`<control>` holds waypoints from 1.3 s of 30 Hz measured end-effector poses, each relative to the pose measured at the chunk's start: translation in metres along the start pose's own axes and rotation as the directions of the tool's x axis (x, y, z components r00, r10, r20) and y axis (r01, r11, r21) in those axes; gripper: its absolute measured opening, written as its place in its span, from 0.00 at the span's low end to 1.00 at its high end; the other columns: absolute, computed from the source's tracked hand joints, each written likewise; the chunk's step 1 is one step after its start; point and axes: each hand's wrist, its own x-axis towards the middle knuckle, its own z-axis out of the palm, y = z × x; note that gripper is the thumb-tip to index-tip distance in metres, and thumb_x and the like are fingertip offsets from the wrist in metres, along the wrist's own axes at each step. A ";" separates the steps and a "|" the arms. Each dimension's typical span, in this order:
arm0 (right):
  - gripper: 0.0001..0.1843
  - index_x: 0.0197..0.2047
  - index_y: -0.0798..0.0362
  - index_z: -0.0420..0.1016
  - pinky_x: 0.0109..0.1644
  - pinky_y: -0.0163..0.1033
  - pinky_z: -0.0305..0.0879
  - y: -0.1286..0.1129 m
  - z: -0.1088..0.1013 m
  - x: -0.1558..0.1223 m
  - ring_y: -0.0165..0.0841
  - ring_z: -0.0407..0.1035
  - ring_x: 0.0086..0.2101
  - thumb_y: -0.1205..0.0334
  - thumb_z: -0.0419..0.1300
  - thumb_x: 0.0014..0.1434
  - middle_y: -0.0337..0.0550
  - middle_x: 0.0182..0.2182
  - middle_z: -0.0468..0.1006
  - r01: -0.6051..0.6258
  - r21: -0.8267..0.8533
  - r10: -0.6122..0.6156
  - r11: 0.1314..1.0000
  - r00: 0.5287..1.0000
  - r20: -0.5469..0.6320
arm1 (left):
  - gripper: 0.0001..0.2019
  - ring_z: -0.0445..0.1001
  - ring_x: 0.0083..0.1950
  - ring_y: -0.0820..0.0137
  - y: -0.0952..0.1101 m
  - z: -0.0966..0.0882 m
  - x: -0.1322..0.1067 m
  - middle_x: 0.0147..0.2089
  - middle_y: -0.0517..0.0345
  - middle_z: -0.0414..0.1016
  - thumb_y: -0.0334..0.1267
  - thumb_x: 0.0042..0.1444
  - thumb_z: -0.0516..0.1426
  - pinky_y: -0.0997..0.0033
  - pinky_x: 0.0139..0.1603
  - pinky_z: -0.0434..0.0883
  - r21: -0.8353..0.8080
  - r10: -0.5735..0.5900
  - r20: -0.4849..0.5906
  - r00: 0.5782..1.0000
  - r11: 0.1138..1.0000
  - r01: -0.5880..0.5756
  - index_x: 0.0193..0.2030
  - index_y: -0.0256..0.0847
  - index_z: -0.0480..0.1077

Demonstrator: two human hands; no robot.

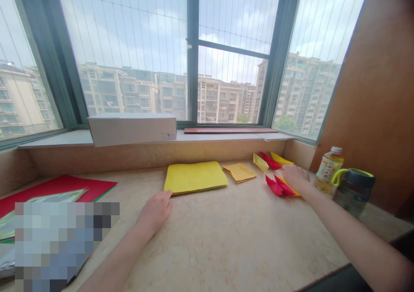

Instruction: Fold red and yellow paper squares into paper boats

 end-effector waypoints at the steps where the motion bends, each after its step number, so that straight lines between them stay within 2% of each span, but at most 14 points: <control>1: 0.18 0.45 0.56 0.78 0.49 0.43 0.64 -0.013 0.008 0.001 0.42 0.74 0.48 0.51 0.54 0.67 0.56 0.43 0.81 0.018 0.007 -0.018 1.000 1.000 0.002 | 0.19 0.74 0.58 0.57 0.001 -0.002 -0.001 0.57 0.41 0.75 0.33 0.60 0.48 0.56 0.61 0.66 0.002 -0.014 0.018 1.000 1.000 0.014 0.54 0.36 0.73; 8: 0.16 0.46 0.55 0.79 0.44 0.39 0.66 -0.121 0.086 0.010 0.39 0.77 0.41 0.57 0.53 0.66 0.53 0.39 0.83 0.153 0.103 -0.155 0.983 0.988 0.013 | 0.17 0.76 0.55 0.56 0.007 -0.010 -0.009 0.53 0.38 0.77 0.32 0.60 0.49 0.57 0.57 0.69 -0.015 -0.001 0.026 1.000 1.000 0.001 0.52 0.36 0.73; 11: 0.20 0.53 0.58 0.76 0.48 0.42 0.66 -0.146 0.109 0.010 0.42 0.76 0.45 0.58 0.52 0.66 0.57 0.44 0.82 0.193 0.143 -0.194 0.971 0.981 -0.007 | 0.17 0.77 0.52 0.57 0.005 -0.009 -0.012 0.51 0.42 0.79 0.35 0.58 0.54 0.59 0.55 0.70 -0.017 -0.006 0.018 1.000 1.000 0.006 0.53 0.40 0.73; 13: 0.21 0.54 0.57 0.76 0.51 0.45 0.65 -0.149 0.118 0.010 0.45 0.75 0.48 0.56 0.52 0.65 0.57 0.46 0.82 0.220 0.160 -0.220 0.962 0.975 -0.016 | 0.17 0.76 0.53 0.58 0.003 -0.008 -0.013 0.50 0.43 0.79 0.36 0.57 0.55 0.59 0.57 0.69 -0.023 -0.022 0.004 1.000 0.999 0.022 0.54 0.40 0.72; 17: 0.20 0.50 0.55 0.79 0.55 0.45 0.64 -0.136 0.128 0.013 0.45 0.73 0.51 0.56 0.50 0.66 0.53 0.49 0.81 0.271 0.201 -0.271 0.941 0.962 -0.032 | 0.19 0.76 0.52 0.60 -0.002 -0.004 -0.012 0.50 0.43 0.78 0.38 0.57 0.57 0.60 0.59 0.67 -0.052 -0.071 -0.013 0.997 0.996 0.070 0.55 0.41 0.71; 19: 0.21 0.49 0.56 0.79 0.56 0.45 0.64 -0.130 0.132 0.014 0.44 0.73 0.51 0.54 0.50 0.67 0.52 0.50 0.81 0.271 0.220 -0.269 0.937 0.962 -0.041 | 0.18 0.77 0.51 0.59 -0.005 -0.002 -0.012 0.49 0.42 0.79 0.39 0.57 0.57 0.59 0.56 0.69 -0.064 -0.093 -0.020 0.995 0.994 0.091 0.54 0.40 0.72; 23: 0.24 0.52 0.57 0.78 0.57 0.48 0.63 -0.127 0.140 0.014 0.47 0.71 0.53 0.50 0.51 0.66 0.53 0.54 0.77 0.250 0.219 -0.243 0.943 0.968 -0.060 | 0.15 0.76 0.51 0.58 -0.006 0.002 -0.010 0.47 0.42 0.79 0.39 0.58 0.56 0.58 0.57 0.68 -0.089 -0.095 -0.043 0.995 0.992 0.091 0.52 0.39 0.72; 28: 0.23 0.51 0.54 0.78 0.55 0.49 0.63 -0.128 0.146 0.011 0.48 0.72 0.51 0.49 0.51 0.65 0.52 0.50 0.80 0.220 0.144 -0.217 0.965 0.975 -0.042 | 0.14 0.75 0.54 0.59 -0.002 0.003 -0.007 0.49 0.42 0.78 0.33 0.60 0.53 0.56 0.59 0.67 -0.155 -0.086 -0.099 0.991 0.985 0.070 0.50 0.36 0.73; 30: 0.22 0.49 0.54 0.79 0.55 0.48 0.63 -0.128 0.143 0.011 0.47 0.72 0.51 0.50 0.52 0.65 0.53 0.49 0.80 0.232 0.168 -0.220 0.958 0.972 -0.087 | 0.14 0.74 0.54 0.59 0.000 0.002 -0.007 0.50 0.42 0.77 0.33 0.60 0.52 0.57 0.59 0.67 -0.199 -0.096 -0.136 0.986 0.978 0.068 0.50 0.35 0.73; 33: 0.20 0.45 0.55 0.81 0.55 0.47 0.64 -0.129 0.136 0.012 0.46 0.73 0.50 0.52 0.53 0.63 0.53 0.49 0.80 0.261 0.284 -0.204 0.922 0.955 -0.215 | 0.12 0.74 0.52 0.60 0.003 -0.003 -0.006 0.48 0.44 0.78 0.36 0.62 0.51 0.59 0.57 0.68 -0.289 -0.138 -0.194 0.971 0.954 0.077 0.45 0.36 0.74; 36: 0.19 0.44 0.56 0.81 0.52 0.45 0.66 -0.132 0.127 0.012 0.44 0.74 0.45 0.53 0.55 0.61 0.53 0.47 0.80 0.272 0.471 -0.129 0.839 0.941 -0.312 | 0.14 0.77 0.43 0.62 0.005 -0.007 -0.004 0.38 0.48 0.78 0.40 0.64 0.50 0.62 0.50 0.70 -0.407 -0.234 -0.222 0.947 0.904 0.128 0.35 0.38 0.73; 37: 0.19 0.46 0.56 0.80 0.49 0.44 0.67 -0.134 0.124 0.011 0.43 0.75 0.43 0.53 0.56 0.59 0.52 0.46 0.80 0.257 0.536 -0.096 0.804 0.946 -0.310 | 0.15 0.77 0.40 0.63 0.005 -0.008 -0.004 0.34 0.50 0.78 0.42 0.64 0.50 0.63 0.46 0.71 -0.452 -0.277 -0.220 0.935 0.878 0.154 0.32 0.38 0.72; 39: 0.25 0.55 0.56 0.75 0.43 0.42 0.69 -0.137 0.119 0.007 0.39 0.75 0.36 0.55 0.58 0.57 0.50 0.44 0.80 0.182 0.659 -0.034 0.730 0.972 -0.231 | 0.17 0.77 0.34 0.65 0.003 -0.009 -0.002 0.30 0.52 0.77 0.44 0.64 0.50 0.67 0.40 0.71 -0.551 -0.369 -0.199 0.908 0.808 0.208 0.29 0.38 0.70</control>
